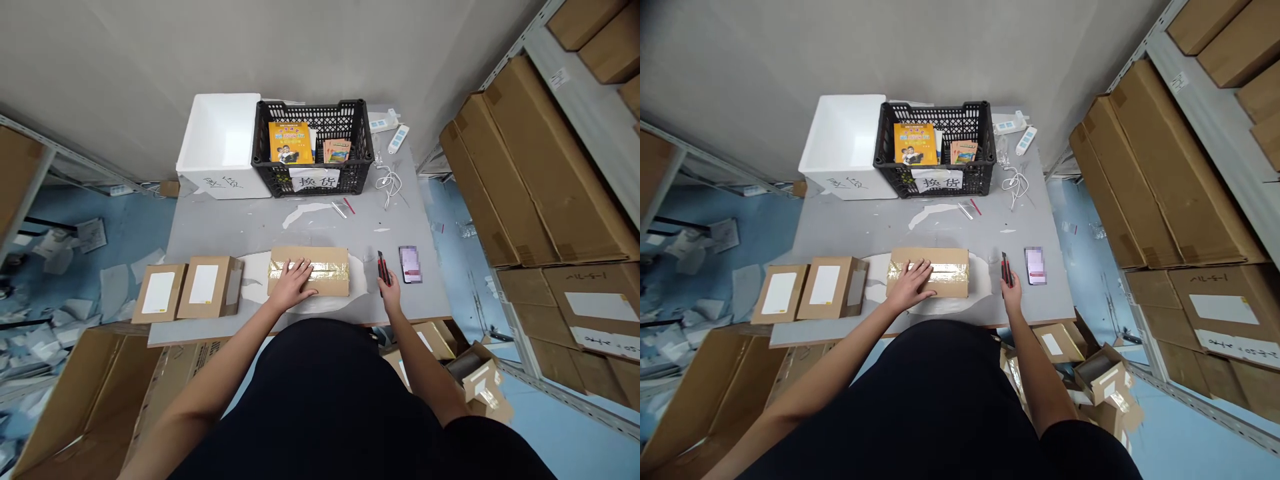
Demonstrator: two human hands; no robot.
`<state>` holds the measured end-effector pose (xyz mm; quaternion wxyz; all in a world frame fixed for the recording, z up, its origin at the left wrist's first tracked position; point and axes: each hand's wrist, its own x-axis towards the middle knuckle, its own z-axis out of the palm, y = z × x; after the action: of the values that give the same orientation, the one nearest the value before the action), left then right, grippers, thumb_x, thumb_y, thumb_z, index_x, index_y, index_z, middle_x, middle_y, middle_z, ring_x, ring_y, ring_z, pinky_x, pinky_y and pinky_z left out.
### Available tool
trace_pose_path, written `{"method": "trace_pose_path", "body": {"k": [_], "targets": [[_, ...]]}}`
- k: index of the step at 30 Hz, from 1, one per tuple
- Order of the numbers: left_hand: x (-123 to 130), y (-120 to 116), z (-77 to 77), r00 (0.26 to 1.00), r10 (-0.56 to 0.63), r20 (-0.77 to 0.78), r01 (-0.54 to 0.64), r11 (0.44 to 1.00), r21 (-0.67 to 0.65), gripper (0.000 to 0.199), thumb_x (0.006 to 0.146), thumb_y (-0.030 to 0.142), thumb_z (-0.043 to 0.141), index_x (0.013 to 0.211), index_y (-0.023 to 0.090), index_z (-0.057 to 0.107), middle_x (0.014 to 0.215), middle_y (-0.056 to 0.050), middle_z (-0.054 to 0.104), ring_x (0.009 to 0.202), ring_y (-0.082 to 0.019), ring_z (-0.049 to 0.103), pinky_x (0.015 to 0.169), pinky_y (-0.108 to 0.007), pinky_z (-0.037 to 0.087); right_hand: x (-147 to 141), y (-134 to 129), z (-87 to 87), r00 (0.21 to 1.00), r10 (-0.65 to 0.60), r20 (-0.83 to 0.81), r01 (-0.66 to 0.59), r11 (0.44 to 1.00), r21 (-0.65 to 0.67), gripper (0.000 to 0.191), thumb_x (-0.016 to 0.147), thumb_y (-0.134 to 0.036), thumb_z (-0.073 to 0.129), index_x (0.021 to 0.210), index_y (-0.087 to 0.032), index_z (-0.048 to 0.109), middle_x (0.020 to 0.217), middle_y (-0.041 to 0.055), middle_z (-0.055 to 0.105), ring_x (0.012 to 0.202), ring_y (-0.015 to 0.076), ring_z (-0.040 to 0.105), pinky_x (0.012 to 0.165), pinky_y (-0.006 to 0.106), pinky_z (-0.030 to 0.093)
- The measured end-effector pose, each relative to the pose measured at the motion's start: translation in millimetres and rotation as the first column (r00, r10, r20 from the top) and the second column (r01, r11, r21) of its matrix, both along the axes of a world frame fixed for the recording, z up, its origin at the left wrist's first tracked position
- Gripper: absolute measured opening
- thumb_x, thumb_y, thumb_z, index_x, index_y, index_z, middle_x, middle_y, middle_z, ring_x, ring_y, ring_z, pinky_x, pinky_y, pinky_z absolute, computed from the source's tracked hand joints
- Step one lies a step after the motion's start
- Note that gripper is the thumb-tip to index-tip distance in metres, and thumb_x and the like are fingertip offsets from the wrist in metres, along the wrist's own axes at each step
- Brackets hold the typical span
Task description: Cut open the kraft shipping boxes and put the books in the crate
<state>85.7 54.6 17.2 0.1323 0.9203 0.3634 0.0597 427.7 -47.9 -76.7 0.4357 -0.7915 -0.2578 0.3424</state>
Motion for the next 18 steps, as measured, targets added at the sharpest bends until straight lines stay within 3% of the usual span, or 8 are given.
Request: {"method": "trace_pose_path", "body": {"k": [2, 5, 7, 10, 13, 15, 17, 18], "targets": [[0.5, -0.1, 0.7, 1.000, 0.004, 0.005, -0.004, 1.000, 0.006, 0.080, 0.087, 0.060, 0.050, 0.150, 0.015, 0.026, 0.151, -0.016, 0.037, 0.143, -0.032, 0.026, 0.117, -0.058, 0.010, 4.3, 13.5, -13.0, 0.995, -0.017, 0.100, 0.025, 0.997, -0.074, 0.061, 0.071, -0.043, 0.056, 0.125, -0.015, 0.051, 0.104, 0.0097, 0.066, 0.085, 0.0203, 0.061, 0.075, 0.032, 0.049], [0.3, -1.7, 3.0, 1.000, 0.005, 0.008, -0.005, 1.000, 0.022, 0.081, 0.086, 0.058, 0.052, 0.150, 0.015, 0.026, 0.152, -0.017, 0.035, 0.144, -0.032, 0.024, 0.116, -0.058, 0.012, 8.0, 22.3, -23.2, 0.989, -0.003, 0.150, 0.028, 0.986, -0.164, 0.059, 0.070, -0.038, 0.055, 0.123, -0.012, 0.051, 0.099, 0.0110, 0.067, 0.084, 0.0234, 0.061, 0.078, 0.035, 0.048], [-1.9, -4.4, 5.8, 1.000, 0.008, 0.008, -0.008, 0.999, 0.043, 0.072, 0.087, 0.055, 0.053, 0.147, 0.018, 0.033, 0.151, -0.017, 0.036, 0.144, -0.032, 0.023, 0.116, -0.058, 0.014, 8.1, 21.7, -24.9, 0.980, 0.014, 0.198, 0.027, 0.978, -0.206, 0.057, 0.069, -0.035, 0.056, 0.121, -0.013, 0.053, 0.101, 0.0123, 0.066, 0.090, 0.0259, 0.061, 0.081, 0.037, 0.046], [-9.0, -11.2, 12.2, 1.000, 0.022, 0.015, -0.023, 0.997, 0.077, 0.057, 0.090, 0.049, 0.052, 0.139, 0.021, 0.045, 0.147, -0.016, 0.042, 0.141, -0.033, 0.028, 0.114, -0.058, 0.020, 6.5, 18.2, -18.3, 0.957, 0.019, 0.291, 0.052, 0.971, -0.235, 0.053, 0.071, -0.034, 0.056, 0.121, -0.015, 0.057, 0.120, 0.0171, 0.059, 0.113, 0.0313, 0.052, 0.096, 0.044, 0.038], [-16.7, -18.9, 19.8, 0.999, 0.048, 0.014, -0.049, 0.997, 0.067, 0.051, 0.090, 0.046, 0.052, 0.135, 0.021, 0.049, 0.137, -0.016, 0.052, 0.132, -0.033, 0.040, 0.111, -0.056, 0.026, -0.3, 22.4, 4.4, 0.909, 0.088, 0.406, -0.005, 0.980, -0.200, 0.049, 0.080, -0.034, 0.051, 0.125, -0.015, 0.056, 0.131, 0.0194, 0.051, 0.125, 0.0322, 0.042, 0.104, 0.048, 0.031], [-19.1, -22.7, 24.0, 0.997, 0.070, 0.007, -0.071, 0.997, 0.033, 0.051, 0.090, 0.046, 0.052, 0.135, 0.021, 0.049, 0.129, -0.016, 0.056, 0.125, -0.033, 0.046, 0.107, -0.054, 0.033, -12.5, 33.0, 29.8, 0.859, 0.214, 0.465, -0.177, 0.976, -0.123, 0.047, 0.087, -0.033, 0.044, 0.129, -0.014, 0.054, 0.129, 0.0187, 0.052, 0.124, 0.0287, 0.044, 0.104, 0.046, 0.034], [-18.6, -24.5, 26.9, 0.997, 0.082, -0.008, -0.082, 0.997, 0.001, 0.053, 0.090, 0.047, 0.052, 0.135, 0.021, 0.048, 0.126, -0.016, 0.057, 0.121, -0.033, 0.048, 0.103, -0.052, 0.037, -32.9, 49.1, 60.5, 0.784, 0.358, 0.508, -0.396, 0.917, -0.035, 0.045, 0.093, -0.032, 0.038, 0.133, -0.017, 0.051, 0.131, 0.0158, 0.053, 0.125, 0.0249, 0.045, 0.105, 0.043, 0.035], [-17.5, -24.6, 27.9, 0.996, 0.082, -0.017, -0.082, 0.997, -0.009, 0.053, 0.089, 0.047, 0.052, 0.136, 0.021, 0.048, 0.126, -0.016, 0.056, 0.121, -0.033, 0.048, 0.102, -0.051, 0.038, -45.5, 58.4, 76.1, 0.709, 0.453, 0.541, -0.529, 0.848, -0.016, 0.044, 0.094, -0.031, 0.037, 0.134, -0.018, 0.050, 0.132, 0.0142, 0.053, 0.126, 0.0237, 0.044, 0.107, 0.041, 0.034]]}}
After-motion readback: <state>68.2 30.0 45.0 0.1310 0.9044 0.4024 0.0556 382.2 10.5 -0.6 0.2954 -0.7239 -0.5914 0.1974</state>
